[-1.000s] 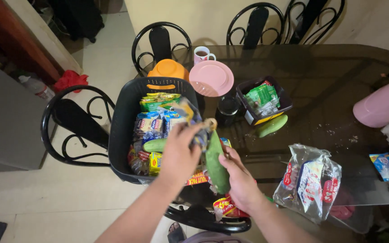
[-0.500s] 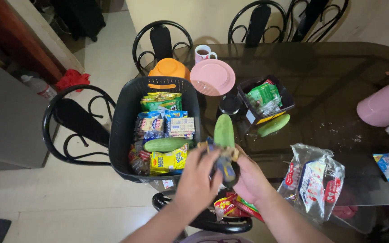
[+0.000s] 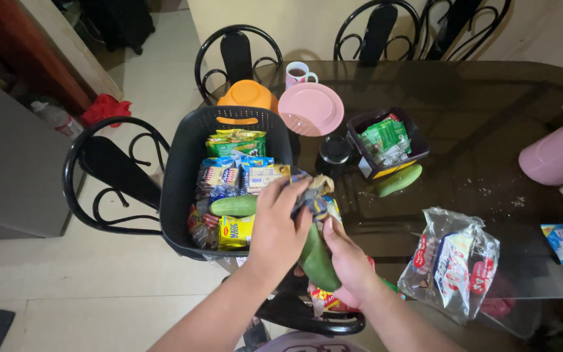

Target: Organize grocery items, wiping them with a cloth and placing them into a basket on a table.

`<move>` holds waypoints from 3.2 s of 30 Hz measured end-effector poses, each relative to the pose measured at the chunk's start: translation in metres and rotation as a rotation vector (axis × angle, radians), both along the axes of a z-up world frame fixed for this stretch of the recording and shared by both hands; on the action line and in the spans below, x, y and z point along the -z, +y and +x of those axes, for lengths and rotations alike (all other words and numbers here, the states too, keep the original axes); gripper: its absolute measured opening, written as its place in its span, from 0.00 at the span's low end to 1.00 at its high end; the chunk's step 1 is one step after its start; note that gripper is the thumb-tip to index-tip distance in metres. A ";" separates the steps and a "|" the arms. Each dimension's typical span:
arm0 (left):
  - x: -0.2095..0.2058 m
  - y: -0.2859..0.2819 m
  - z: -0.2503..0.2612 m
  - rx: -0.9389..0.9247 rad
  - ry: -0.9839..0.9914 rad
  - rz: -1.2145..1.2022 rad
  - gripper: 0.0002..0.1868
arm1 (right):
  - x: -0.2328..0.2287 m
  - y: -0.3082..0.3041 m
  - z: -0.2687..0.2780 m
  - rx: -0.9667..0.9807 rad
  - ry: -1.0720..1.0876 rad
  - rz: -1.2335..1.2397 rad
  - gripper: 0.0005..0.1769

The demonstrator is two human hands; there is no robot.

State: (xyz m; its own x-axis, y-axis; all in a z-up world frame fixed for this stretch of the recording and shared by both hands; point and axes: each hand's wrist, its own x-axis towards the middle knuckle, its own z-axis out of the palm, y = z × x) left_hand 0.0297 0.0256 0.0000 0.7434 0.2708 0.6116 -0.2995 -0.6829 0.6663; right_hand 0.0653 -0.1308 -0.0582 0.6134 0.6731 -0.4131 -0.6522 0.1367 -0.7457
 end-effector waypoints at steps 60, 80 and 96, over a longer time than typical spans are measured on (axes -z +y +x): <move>-0.007 -0.007 -0.029 0.262 0.320 -0.300 0.29 | -0.046 -0.001 0.024 0.297 0.014 0.308 0.40; 0.040 -0.016 -0.034 -0.025 0.296 -0.406 0.20 | 0.010 0.036 0.020 0.413 -0.074 0.038 0.24; 0.091 0.211 -0.076 -0.342 0.191 0.174 0.23 | 0.024 0.136 0.061 0.102 -0.340 -0.022 0.24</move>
